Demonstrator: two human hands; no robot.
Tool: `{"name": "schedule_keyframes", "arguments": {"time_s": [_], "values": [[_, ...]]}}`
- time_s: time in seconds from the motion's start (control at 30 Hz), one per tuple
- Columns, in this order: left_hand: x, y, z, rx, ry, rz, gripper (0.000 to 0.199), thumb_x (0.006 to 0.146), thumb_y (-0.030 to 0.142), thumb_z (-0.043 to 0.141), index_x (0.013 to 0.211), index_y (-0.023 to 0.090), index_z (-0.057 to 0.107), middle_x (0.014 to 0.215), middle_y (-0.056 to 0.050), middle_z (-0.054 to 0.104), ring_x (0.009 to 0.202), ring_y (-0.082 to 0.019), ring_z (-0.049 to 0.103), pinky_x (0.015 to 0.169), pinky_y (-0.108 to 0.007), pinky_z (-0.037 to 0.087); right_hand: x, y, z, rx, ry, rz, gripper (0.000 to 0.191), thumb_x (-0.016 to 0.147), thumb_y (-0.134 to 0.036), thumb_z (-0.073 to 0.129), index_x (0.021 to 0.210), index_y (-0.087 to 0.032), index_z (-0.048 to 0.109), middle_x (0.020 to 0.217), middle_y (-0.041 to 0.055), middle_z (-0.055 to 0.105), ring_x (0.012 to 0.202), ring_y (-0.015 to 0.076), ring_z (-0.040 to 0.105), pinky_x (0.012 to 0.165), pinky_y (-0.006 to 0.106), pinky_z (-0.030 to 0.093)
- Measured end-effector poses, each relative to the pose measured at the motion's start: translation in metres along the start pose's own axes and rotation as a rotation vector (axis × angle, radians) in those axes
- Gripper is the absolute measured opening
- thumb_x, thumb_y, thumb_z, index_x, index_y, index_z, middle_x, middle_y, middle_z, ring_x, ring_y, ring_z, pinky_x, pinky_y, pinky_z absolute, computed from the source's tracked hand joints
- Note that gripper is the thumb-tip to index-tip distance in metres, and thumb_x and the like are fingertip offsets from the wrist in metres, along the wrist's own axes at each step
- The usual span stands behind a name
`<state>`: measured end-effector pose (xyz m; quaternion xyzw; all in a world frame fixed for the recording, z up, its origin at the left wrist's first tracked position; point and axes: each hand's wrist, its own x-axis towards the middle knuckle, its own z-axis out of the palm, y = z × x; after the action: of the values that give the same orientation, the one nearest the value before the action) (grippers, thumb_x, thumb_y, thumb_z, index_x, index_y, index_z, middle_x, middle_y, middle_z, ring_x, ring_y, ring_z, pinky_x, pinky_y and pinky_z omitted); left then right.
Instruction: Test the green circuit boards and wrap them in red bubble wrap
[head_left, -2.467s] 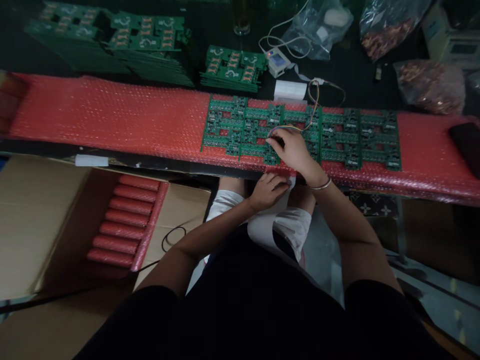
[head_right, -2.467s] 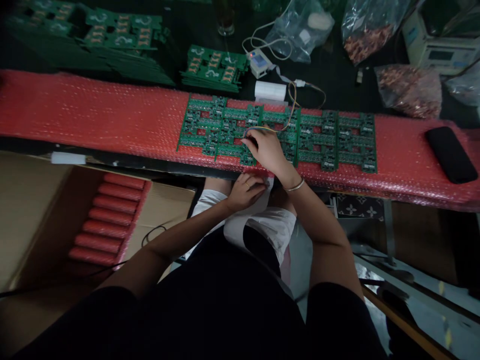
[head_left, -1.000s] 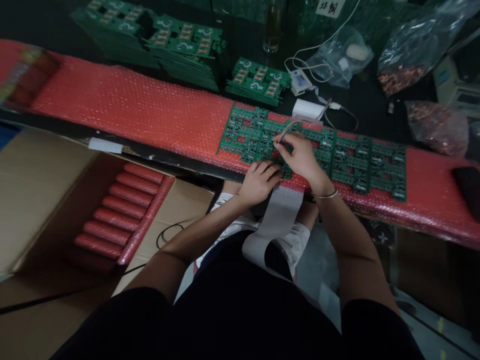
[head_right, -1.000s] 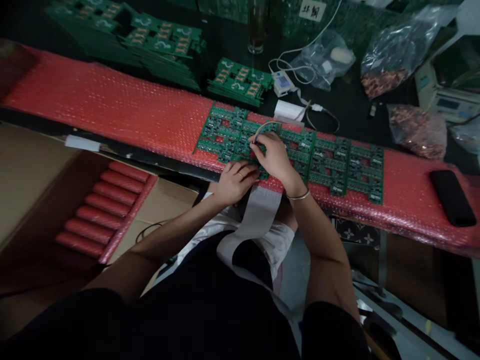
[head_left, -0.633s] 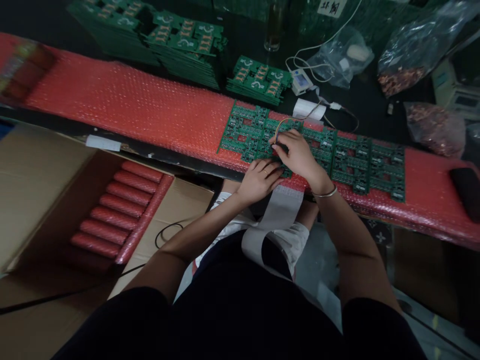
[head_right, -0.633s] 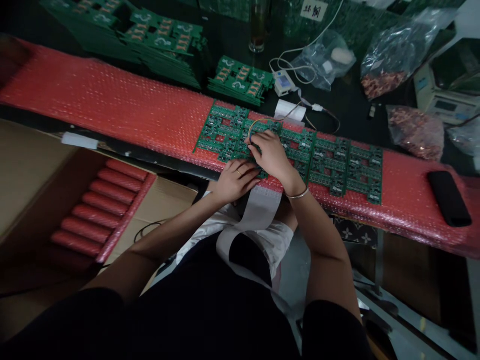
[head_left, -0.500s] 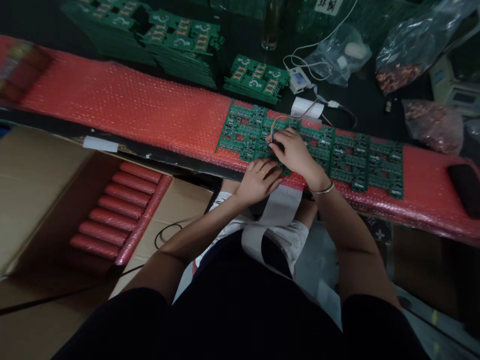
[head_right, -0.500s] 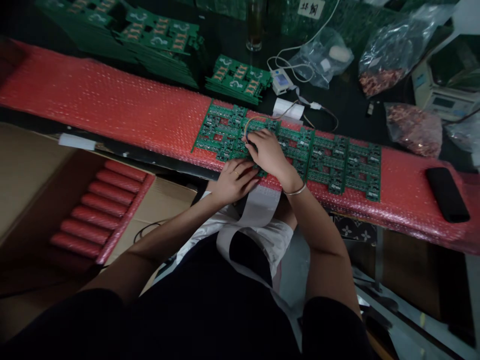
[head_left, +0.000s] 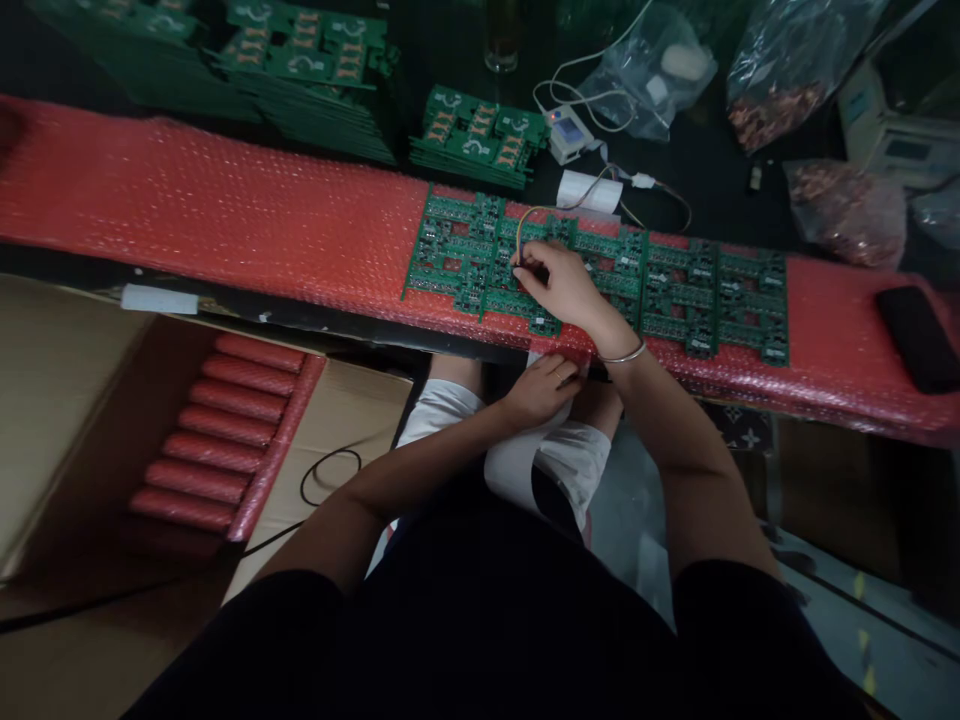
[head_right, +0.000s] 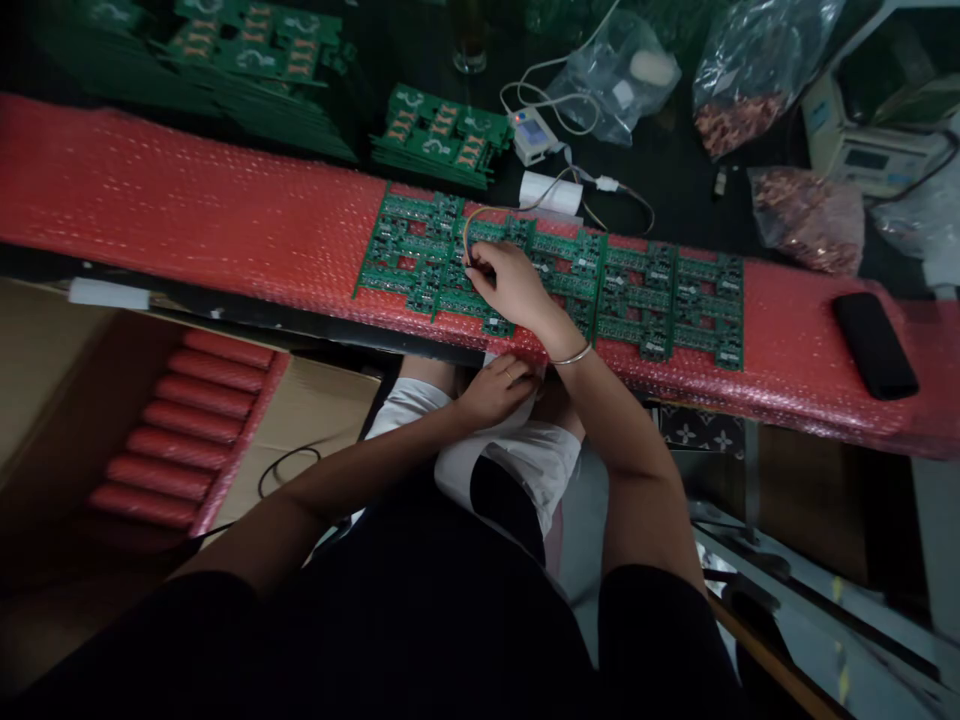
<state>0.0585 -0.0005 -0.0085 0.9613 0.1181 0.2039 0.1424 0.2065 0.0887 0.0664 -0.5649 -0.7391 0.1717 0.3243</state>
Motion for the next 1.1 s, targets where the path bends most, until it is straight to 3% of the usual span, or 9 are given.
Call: {"name": "schedule_keyframes", "arguments": {"time_s": [0.23,0.33,0.47,0.57,0.6,0.7,0.83,0.93,1.1], "values": [[-0.011,-0.008,0.012,-0.048,0.081,0.108,0.025,0.107,0.021,0.048,0.114,0.017,0.071,0.114,-0.013,0.072,0.105,-0.023,0.062,0.092,-0.040,0.049,0.000,0.000,0.000,-0.015,0.000,0.009,0.003,0.098,-0.026,0.062,0.099,-0.027,0.065,0.093,0.0044,0.069,0.099,0.0260,0.063,0.095,0.045,0.052],[-0.014,-0.003,0.005,-0.070,0.108,0.096,0.025,0.107,0.021,0.047,0.112,0.018,0.072,0.111,-0.011,0.072,0.105,-0.023,0.062,0.091,-0.038,0.049,0.000,0.001,0.002,-0.009,0.005,0.004,0.004,0.099,-0.028,0.061,0.100,-0.028,0.065,0.094,0.0041,0.069,0.100,0.0259,0.063,0.095,0.045,0.052],[-0.008,-0.007,-0.041,-0.108,0.326,-0.048,0.023,0.107,0.027,0.050,0.107,0.021,0.071,0.107,-0.008,0.072,0.103,-0.021,0.063,0.089,-0.037,0.050,0.001,0.003,0.005,0.009,0.027,-0.003,0.003,0.098,-0.030,0.064,0.098,-0.028,0.066,0.093,0.0033,0.070,0.098,0.0253,0.064,0.095,0.044,0.052],[0.008,-0.040,-0.093,-0.127,0.552,-0.275,0.018,0.104,0.029,0.056,0.102,0.020,0.071,0.109,-0.009,0.070,0.107,-0.021,0.063,0.096,-0.039,0.051,0.000,0.002,0.004,0.047,0.094,-0.013,0.003,0.095,-0.030,0.065,0.096,-0.026,0.067,0.094,0.0033,0.072,0.097,0.0244,0.065,0.093,0.043,0.053],[0.015,-0.058,-0.109,-0.138,0.575,-0.328,0.018,0.103,0.029,0.057,0.099,0.019,0.071,0.109,-0.009,0.069,0.107,-0.022,0.063,0.097,-0.039,0.051,0.000,0.002,0.002,0.067,0.142,-0.011,0.005,0.095,-0.030,0.065,0.097,-0.026,0.067,0.096,0.0037,0.072,0.097,0.0243,0.066,0.094,0.043,0.053],[0.037,-0.118,-0.140,-0.185,0.428,-0.359,0.016,0.100,0.026,0.058,0.095,0.018,0.071,0.104,-0.009,0.070,0.102,-0.021,0.065,0.094,-0.037,0.053,-0.004,0.002,-0.006,0.132,0.303,0.023,0.009,0.097,-0.031,0.060,0.102,-0.026,0.066,0.100,0.0039,0.073,0.096,0.0226,0.067,0.094,0.042,0.054],[0.064,-0.178,-0.147,-0.173,0.092,-0.195,0.012,0.091,0.020,0.061,0.088,0.017,0.073,0.100,-0.009,0.071,0.099,-0.023,0.066,0.097,-0.039,0.051,-0.011,0.007,-0.008,0.146,0.378,0.076,0.009,0.095,-0.029,0.059,0.099,-0.026,0.066,0.095,0.0028,0.073,0.091,0.0210,0.069,0.090,0.041,0.055],[0.081,-0.192,-0.143,-0.110,-0.112,-0.109,0.013,0.085,0.020,0.062,0.086,0.017,0.075,0.098,-0.010,0.071,0.102,-0.027,0.065,0.101,-0.042,0.049,-0.016,0.010,-0.003,0.140,0.353,0.103,0.010,0.092,-0.029,0.059,0.098,-0.026,0.066,0.097,0.0035,0.075,0.093,0.0221,0.070,0.091,0.042,0.056],[0.094,-0.192,-0.147,-0.044,-0.276,-0.071,0.022,0.084,0.021,0.057,0.089,0.014,0.077,0.099,-0.013,0.070,0.101,-0.027,0.064,0.099,-0.039,0.046,-0.018,0.010,0.002,0.162,0.364,0.138,0.010,0.093,-0.030,0.058,0.097,-0.026,0.066,0.100,0.0036,0.076,0.095,0.0220,0.071,0.092,0.042,0.056]]}}
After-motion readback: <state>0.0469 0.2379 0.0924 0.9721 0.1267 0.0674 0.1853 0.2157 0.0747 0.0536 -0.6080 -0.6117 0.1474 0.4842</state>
